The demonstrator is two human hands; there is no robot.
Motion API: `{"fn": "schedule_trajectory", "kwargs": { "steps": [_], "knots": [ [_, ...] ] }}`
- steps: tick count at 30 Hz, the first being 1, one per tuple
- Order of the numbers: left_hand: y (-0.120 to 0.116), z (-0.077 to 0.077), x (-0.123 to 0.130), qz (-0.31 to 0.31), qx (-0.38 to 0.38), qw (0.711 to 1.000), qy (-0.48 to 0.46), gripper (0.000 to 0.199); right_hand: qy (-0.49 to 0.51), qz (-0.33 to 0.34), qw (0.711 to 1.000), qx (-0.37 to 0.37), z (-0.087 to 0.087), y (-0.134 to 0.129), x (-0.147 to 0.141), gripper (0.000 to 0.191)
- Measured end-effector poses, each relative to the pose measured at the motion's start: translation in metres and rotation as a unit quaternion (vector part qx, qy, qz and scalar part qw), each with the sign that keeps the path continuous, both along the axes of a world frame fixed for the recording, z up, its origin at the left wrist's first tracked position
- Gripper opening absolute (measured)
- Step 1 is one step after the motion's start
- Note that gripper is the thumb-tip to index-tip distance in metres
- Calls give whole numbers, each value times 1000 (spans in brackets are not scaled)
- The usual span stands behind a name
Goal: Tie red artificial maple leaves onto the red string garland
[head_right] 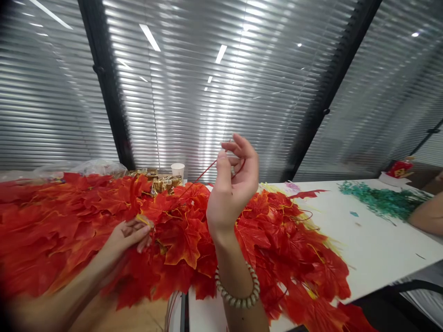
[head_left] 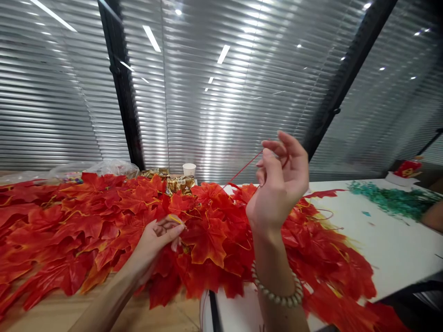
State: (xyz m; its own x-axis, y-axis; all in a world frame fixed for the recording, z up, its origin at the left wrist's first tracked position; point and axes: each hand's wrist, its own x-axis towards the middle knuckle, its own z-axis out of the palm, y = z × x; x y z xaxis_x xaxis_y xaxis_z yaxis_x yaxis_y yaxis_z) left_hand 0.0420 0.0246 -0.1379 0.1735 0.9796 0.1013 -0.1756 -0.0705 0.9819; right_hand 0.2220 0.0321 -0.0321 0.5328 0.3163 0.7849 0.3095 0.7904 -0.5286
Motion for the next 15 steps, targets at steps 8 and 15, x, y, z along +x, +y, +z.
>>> {"fn": "schedule_trajectory", "kwargs": {
  "steps": [8,15],
  "knots": [
    [-2,-1,-5,-144,37,985,88,32,-76,-78,994,-17,-4,6,-4,43],
    [-4,-2,2,-229,34,941,248,20,24,-134,991,20,-1,18,18,30]
  ]
}}
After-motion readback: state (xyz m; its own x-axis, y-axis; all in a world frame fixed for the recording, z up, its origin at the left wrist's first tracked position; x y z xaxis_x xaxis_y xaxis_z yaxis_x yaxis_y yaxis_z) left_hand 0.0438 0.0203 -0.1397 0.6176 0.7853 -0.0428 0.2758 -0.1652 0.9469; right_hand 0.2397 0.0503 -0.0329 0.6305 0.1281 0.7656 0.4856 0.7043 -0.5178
